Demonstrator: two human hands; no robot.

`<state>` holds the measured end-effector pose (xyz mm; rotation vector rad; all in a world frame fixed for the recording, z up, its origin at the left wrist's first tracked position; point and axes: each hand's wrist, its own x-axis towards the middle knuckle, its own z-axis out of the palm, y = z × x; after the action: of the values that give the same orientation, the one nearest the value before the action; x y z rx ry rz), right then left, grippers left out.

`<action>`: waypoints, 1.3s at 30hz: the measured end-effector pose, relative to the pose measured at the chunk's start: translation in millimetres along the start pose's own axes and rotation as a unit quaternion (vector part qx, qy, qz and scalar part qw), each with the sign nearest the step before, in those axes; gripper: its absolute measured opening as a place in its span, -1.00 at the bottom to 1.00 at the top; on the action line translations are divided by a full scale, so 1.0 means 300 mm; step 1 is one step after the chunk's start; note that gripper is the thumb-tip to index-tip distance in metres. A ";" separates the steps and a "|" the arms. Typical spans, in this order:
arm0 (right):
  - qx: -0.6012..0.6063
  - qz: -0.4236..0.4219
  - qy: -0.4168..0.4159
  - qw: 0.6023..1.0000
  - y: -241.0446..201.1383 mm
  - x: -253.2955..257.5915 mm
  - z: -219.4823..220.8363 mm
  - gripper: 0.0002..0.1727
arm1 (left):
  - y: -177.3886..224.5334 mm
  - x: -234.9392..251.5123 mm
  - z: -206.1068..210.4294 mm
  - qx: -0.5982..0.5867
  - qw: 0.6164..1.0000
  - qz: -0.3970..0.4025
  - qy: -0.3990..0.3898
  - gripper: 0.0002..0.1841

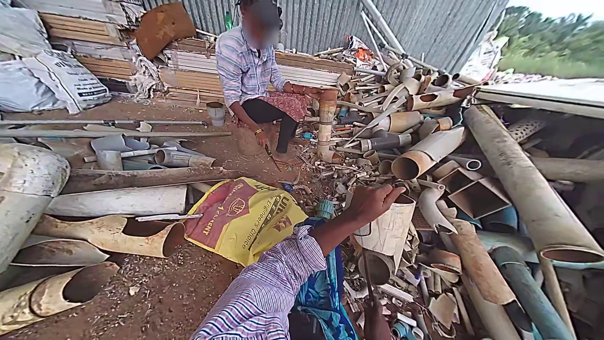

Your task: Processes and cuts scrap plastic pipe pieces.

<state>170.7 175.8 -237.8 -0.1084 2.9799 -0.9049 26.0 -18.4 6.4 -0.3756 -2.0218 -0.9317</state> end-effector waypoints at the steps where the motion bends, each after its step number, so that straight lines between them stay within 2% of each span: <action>1: 0.001 -0.006 -0.010 1.000 0.011 -0.006 0.002 -0.40 | 0.001 0.004 -0.003 0.000 1.000 0.002 0.002 -0.59; 3: 0.025 -0.029 0.018 0.999 -0.029 -0.014 -0.035 -0.41 | -0.002 0.012 -0.015 0.003 1.000 -0.009 0.001 -0.59; 7: 0.043 -0.089 0.140 0.985 -0.045 0.008 -0.025 -0.42 | -0.011 0.007 -0.003 0.003 1.000 -0.025 -0.008 -0.57; 10: 0.018 -0.006 0.011 1.000 0.039 -0.011 0.028 -0.39 | -0.006 -0.001 0.006 0.000 1.000 0.003 0.003 -0.58; 11: 0.013 -0.008 -0.008 1.000 0.063 -0.024 0.040 -0.38 | -0.010 -0.002 0.006 0.002 1.000 0.016 0.009 -0.58; 14: 0.026 -0.067 0.053 0.996 0.039 -0.024 0.020 -0.40 | -0.024 0.010 -0.013 0.006 1.000 0.007 0.010 -0.58; 17: 0.062 -0.068 0.125 0.988 -0.027 0.008 -0.005 -0.41 | -0.028 0.010 -0.012 0.012 1.000 -0.013 0.004 -0.59; 18: 0.047 -0.051 0.113 0.991 -0.005 0.011 0.016 -0.39 | -0.027 0.007 -0.005 0.010 1.000 -0.009 0.004 -0.59; 20: 0.001 0.008 0.021 1.000 0.073 -0.006 0.073 -0.38 | -0.023 -0.001 0.005 0.007 1.000 0.005 0.007 -0.60; 21: -0.004 0.016 0.004 1.000 0.123 -0.024 0.111 -0.38 | -0.020 -0.005 0.005 0.007 1.000 0.011 0.007 -0.61; 23: 0.002 -0.002 0.027 1.000 0.166 -0.034 0.139 -0.38 | -0.023 0.004 -0.002 0.010 1.000 0.017 0.022 -0.62; 28: 0.064 -0.053 0.122 0.989 0.013 0.002 0.033 -0.41 | -0.020 0.009 -0.016 0.009 0.999 -0.031 -0.010 -0.59; 29: 0.058 -0.038 0.118 0.991 0.014 0.005 0.040 -0.41 | -0.019 0.005 -0.004 0.012 1.000 -0.022 -0.009 -0.60; 32: 0.020 0.061 -0.018 0.998 0.067 -0.012 0.089 -0.42 | -0.026 -0.010 0.017 0.016 0.999 0.028 0.023 -0.61; 34: 0.025 0.037 -0.010 0.999 0.067 -0.021 0.077 -0.44 | -0.029 -0.002 0.012 0.017 0.999 0.022 0.035 -0.59; 37: 0.063 -0.014 0.046 0.997 -0.026 -0.007 0.015 -0.45 | -0.050 0.005 -0.008 0.022 0.999 -0.034 0.005 -0.54; 39: 0.075 0.015 0.036 0.996 -0.035 0.013 0.010 -0.45 | -0.059 0.001 0.003 0.025 0.999 -0.047 -0.005 -0.51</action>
<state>167.6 165.2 -234.3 -0.0274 2.9560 -1.1484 15.4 -29.6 -2.1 -0.2613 -2.0828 -0.9361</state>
